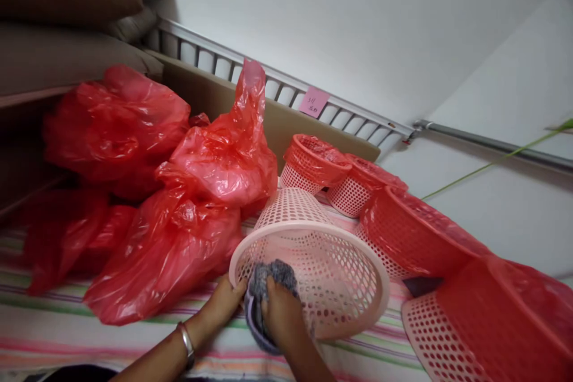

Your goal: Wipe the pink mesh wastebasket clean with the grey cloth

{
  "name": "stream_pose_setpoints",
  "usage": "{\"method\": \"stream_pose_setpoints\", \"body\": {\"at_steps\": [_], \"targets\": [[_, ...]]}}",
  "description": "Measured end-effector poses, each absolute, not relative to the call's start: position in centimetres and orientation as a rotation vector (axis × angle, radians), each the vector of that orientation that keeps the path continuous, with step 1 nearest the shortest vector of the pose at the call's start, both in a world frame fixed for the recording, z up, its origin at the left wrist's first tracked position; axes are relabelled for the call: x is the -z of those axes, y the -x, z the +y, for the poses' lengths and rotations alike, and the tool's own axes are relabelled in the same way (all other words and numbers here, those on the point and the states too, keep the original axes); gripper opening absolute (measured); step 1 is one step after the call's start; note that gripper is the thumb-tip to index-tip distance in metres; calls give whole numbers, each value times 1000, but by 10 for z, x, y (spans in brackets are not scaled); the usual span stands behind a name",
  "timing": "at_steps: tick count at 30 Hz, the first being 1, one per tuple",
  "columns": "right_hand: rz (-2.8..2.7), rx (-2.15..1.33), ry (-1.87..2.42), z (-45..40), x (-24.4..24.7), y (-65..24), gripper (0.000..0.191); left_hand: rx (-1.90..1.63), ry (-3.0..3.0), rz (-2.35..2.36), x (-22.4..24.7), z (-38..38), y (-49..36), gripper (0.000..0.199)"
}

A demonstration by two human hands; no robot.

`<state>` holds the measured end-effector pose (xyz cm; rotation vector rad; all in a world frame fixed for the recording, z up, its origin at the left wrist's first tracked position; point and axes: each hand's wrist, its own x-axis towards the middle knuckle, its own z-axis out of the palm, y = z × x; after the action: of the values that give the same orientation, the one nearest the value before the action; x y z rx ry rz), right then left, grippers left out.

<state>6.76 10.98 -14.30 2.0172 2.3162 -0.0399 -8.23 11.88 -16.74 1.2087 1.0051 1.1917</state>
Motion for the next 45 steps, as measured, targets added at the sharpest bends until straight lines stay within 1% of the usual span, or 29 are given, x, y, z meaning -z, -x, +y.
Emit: {"method": "stream_pose_setpoints", "body": {"at_steps": [4,9,13,16,21,25,29,31,34,38,41,45], "targets": [[2333,95,-1994,83,141,-73,39,-1199,-1231,1028,150,119,95,42],[2298,130,-2049,95,137,-73,39,-1158,-1234,1025,140,121,103,33],[2183,23,-2227,140,141,-67,33,-1148,-1242,1010,141,122,101,33],[2123,-31,-2287,190,144,-64,37,-1136,-1250,1027,141,123,100,35],[2184,-54,-2286,261,146,-68,41,-1064,-1236,1053,144,122,97,37],[2268,-37,-2225,282,143,-73,43,-1086,-1218,1041,157,122,89,38],[2272,25,-2179,255,140,-72,39,-1150,-1152,1055,172,120,82,40],[2251,58,-2166,222,140,-67,38,-1179,-1129,1058,177,120,80,43],[2279,81,-2108,161,141,-61,41,-1227,-1127,1024,178,119,79,49],[2367,169,-1998,97,142,-62,43,-1217,-1125,1015,167,117,81,41],[2341,198,-2015,78,141,-66,45,-1207,-1152,996,154,116,88,38],[2295,185,-2031,80,139,-67,49,-1208,-1203,1003,142,122,100,36]]}}
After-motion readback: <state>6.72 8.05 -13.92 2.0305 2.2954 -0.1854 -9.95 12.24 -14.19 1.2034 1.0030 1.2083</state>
